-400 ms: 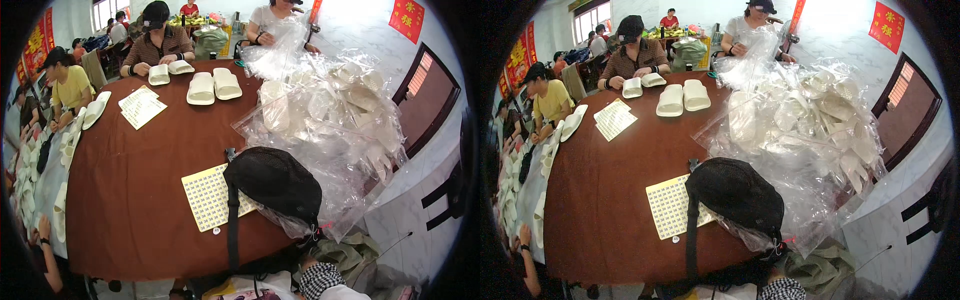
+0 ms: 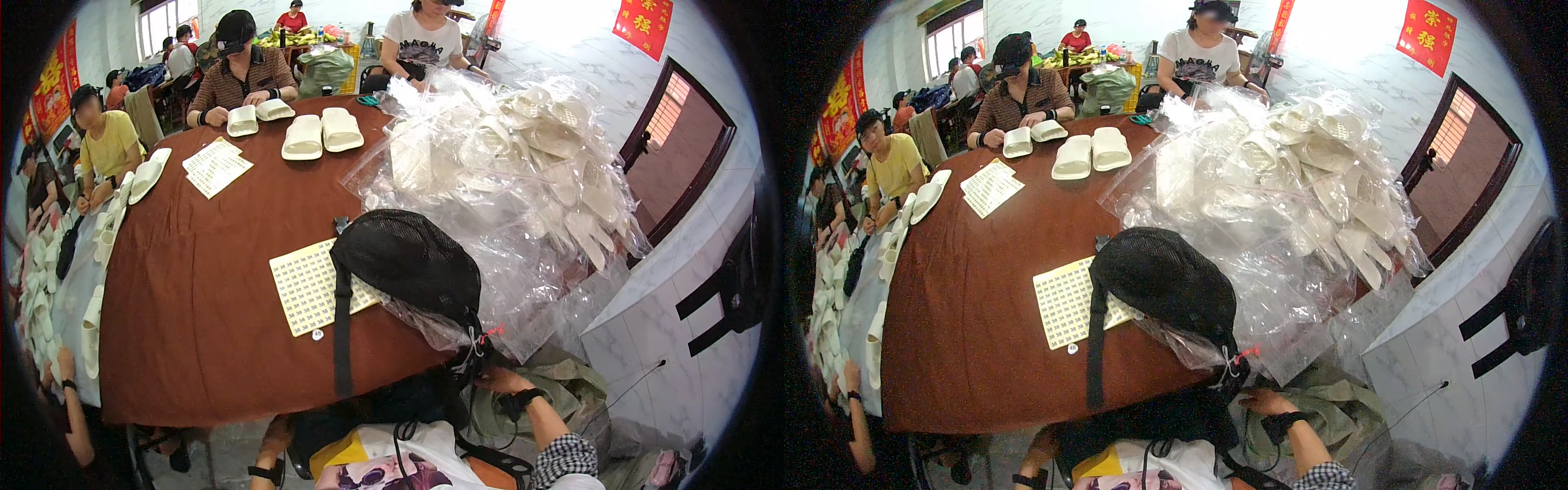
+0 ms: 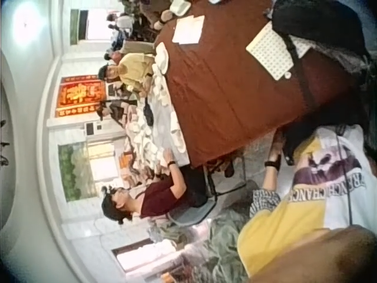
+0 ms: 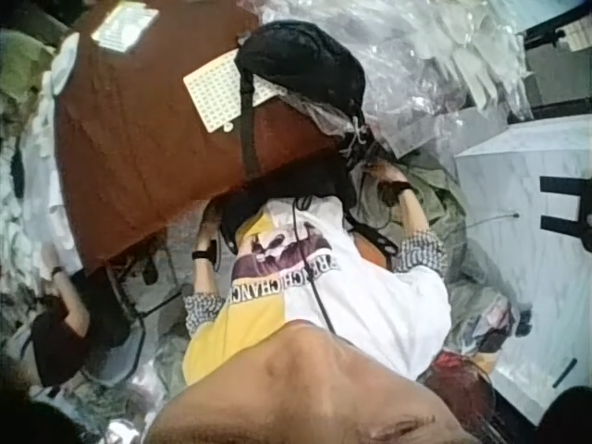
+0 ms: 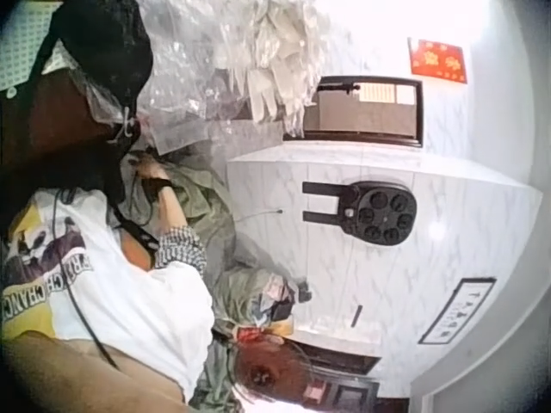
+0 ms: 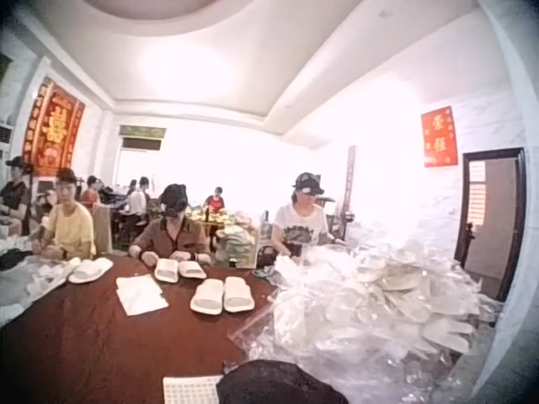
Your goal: Manually assemble parts of white slides by threading straps and applying labels.
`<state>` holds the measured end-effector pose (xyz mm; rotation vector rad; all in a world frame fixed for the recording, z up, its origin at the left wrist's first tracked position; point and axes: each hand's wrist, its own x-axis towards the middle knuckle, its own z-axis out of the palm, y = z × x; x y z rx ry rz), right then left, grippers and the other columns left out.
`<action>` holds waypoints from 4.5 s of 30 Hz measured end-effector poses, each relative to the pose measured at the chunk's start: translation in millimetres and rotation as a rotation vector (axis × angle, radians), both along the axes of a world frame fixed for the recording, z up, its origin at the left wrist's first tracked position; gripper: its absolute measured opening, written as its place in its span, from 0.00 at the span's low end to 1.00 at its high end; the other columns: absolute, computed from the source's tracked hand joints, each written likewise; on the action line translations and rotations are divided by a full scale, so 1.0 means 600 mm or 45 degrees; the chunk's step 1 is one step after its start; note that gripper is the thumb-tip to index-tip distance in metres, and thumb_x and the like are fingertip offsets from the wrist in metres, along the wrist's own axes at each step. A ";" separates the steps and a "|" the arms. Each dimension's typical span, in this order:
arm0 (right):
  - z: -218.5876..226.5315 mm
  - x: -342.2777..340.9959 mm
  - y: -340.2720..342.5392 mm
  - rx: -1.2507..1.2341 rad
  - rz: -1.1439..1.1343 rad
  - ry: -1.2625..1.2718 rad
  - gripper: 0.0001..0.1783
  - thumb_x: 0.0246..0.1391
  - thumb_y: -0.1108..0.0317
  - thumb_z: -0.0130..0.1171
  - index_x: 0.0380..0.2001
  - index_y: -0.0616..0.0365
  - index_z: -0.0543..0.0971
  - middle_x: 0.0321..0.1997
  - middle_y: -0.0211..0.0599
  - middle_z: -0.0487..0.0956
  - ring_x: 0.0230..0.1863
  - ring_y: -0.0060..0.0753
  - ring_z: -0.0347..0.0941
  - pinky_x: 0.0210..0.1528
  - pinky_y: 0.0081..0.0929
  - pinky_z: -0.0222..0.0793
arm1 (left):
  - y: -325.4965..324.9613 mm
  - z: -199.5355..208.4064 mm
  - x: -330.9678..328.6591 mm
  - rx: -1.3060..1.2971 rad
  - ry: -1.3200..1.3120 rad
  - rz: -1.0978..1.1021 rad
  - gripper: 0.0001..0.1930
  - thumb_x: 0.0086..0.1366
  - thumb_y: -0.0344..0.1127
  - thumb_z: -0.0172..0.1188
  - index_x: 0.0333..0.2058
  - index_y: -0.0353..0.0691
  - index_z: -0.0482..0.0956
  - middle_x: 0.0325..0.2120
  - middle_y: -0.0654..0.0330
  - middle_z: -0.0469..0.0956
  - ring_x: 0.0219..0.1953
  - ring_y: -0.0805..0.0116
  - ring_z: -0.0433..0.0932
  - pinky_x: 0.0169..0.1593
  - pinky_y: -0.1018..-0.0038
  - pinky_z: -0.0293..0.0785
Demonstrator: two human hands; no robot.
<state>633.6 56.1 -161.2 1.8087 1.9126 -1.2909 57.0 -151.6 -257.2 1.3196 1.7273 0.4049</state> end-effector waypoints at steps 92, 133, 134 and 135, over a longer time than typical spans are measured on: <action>0.547 -0.809 0.262 -0.004 0.570 1.414 0.21 0.68 0.61 0.48 0.50 0.65 0.82 0.49 0.42 0.83 0.46 0.29 0.82 0.52 0.26 0.76 | 0.057 0.453 0.030 1.316 0.778 0.908 0.30 0.69 0.36 0.54 0.68 0.34 0.59 0.68 0.44 0.56 0.71 0.45 0.53 0.72 0.54 0.48; 0.250 -0.672 0.360 1.652 0.990 0.068 0.07 0.53 0.72 0.58 0.37 0.57 0.79 0.41 0.41 0.80 0.45 0.46 0.79 0.46 0.41 0.77 | 0.177 0.512 -0.111 0.452 0.980 0.048 0.12 0.56 0.32 0.63 0.35 0.29 0.79 0.38 0.40 0.81 0.43 0.40 0.80 0.47 0.51 0.75; 0.252 -0.674 0.359 1.654 0.992 0.079 0.07 0.53 0.72 0.58 0.37 0.57 0.79 0.41 0.41 0.80 0.45 0.46 0.79 0.46 0.41 0.77 | 0.175 0.504 -0.114 0.410 0.901 0.105 0.11 0.58 0.33 0.61 0.34 0.29 0.80 0.35 0.39 0.81 0.41 0.39 0.81 0.45 0.52 0.76; 0.255 -0.676 0.359 1.637 0.992 0.086 0.07 0.53 0.72 0.58 0.37 0.57 0.78 0.41 0.41 0.80 0.45 0.46 0.79 0.45 0.42 0.76 | 0.173 0.497 -0.116 0.369 0.820 0.162 0.11 0.59 0.34 0.59 0.34 0.30 0.82 0.32 0.38 0.82 0.38 0.39 0.81 0.44 0.52 0.76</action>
